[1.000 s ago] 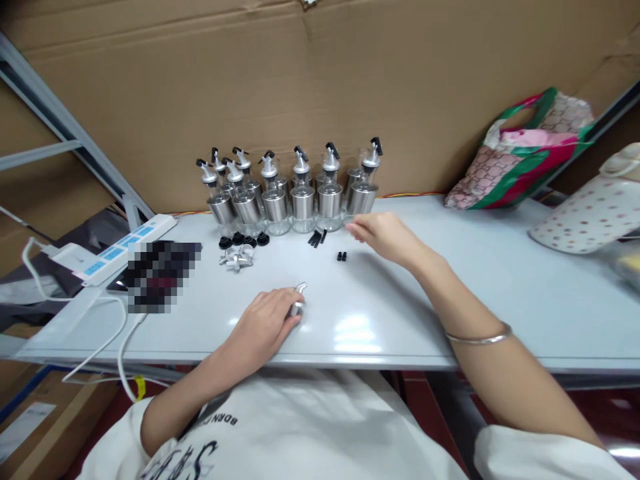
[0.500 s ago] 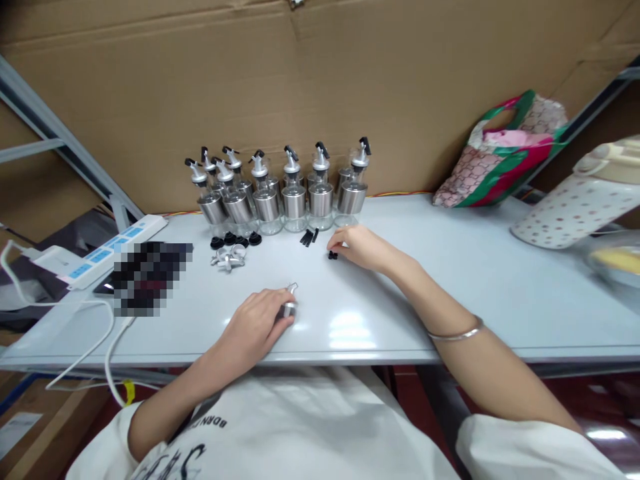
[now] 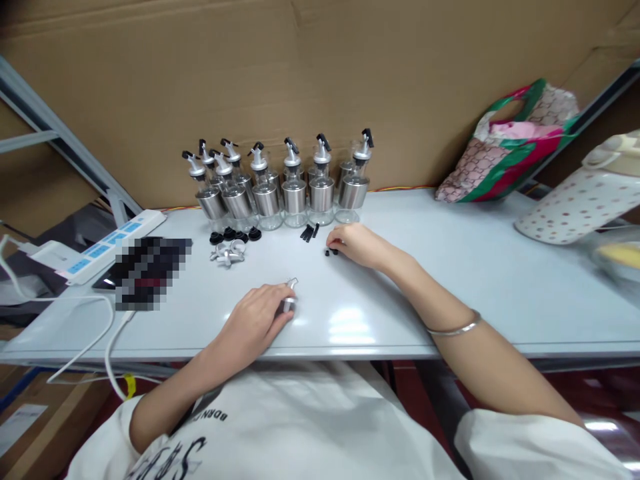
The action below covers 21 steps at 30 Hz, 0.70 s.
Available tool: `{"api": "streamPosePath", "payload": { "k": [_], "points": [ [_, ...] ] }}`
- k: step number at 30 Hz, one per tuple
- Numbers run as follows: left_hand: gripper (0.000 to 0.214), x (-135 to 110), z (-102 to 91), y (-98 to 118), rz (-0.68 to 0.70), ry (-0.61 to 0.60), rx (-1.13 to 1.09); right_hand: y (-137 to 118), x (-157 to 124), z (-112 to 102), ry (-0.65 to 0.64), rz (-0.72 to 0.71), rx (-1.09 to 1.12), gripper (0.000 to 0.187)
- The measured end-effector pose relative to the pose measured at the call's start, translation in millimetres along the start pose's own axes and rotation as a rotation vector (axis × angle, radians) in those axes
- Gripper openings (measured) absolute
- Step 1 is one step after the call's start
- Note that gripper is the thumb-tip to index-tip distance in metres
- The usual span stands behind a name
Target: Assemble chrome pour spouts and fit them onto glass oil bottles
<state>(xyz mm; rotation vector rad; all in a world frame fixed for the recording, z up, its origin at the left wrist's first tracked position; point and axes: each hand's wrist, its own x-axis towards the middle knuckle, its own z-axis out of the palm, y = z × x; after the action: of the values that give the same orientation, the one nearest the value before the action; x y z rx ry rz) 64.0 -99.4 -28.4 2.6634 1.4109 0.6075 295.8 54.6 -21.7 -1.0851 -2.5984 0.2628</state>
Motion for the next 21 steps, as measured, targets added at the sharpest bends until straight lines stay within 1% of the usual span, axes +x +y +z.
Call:
{"api": "streamPosePath", "payload": {
  "k": [2,5,7,9,12,15,18,21],
  "points": [
    [0.017,-0.1,0.5,-0.4,-0.005,0.000,-0.003,-1.6,-0.1,-0.8,0.034,-0.005,0.001,0.024],
    [0.018,-0.7,1.8,-1.2,-0.003,0.012,-0.002,-7.2,-0.9,-4.4,0.132,-0.009,0.010,0.023],
    [0.018,-1.3,3.0,-1.7,-0.006,0.029,0.002,-13.9,-1.8,-7.0,0.208,0.009,0.016,0.027],
    [0.020,-1.9,4.2,-2.2,-0.010,0.048,0.002,-22.5,-2.7,-8.0,0.250,0.032,0.014,0.031],
    [0.022,-2.2,6.0,-2.9,-0.006,0.074,0.001,-36.0,-3.2,-4.6,0.226,0.016,0.012,0.033],
    [0.023,-2.0,7.5,-3.6,-0.007,0.081,-0.008,-44.8,-2.7,2.5,0.176,-0.056,0.050,0.029],
    [0.024,-1.2,8.2,-4.1,-0.024,0.047,-0.024,-46.6,-2.5,7.4,0.108,-0.119,0.078,0.026],
    [0.025,-0.3,7.9,-3.9,-0.037,0.004,-0.026,-45.8,-4.1,6.3,0.051,-0.098,0.113,0.025]
  ]
}}
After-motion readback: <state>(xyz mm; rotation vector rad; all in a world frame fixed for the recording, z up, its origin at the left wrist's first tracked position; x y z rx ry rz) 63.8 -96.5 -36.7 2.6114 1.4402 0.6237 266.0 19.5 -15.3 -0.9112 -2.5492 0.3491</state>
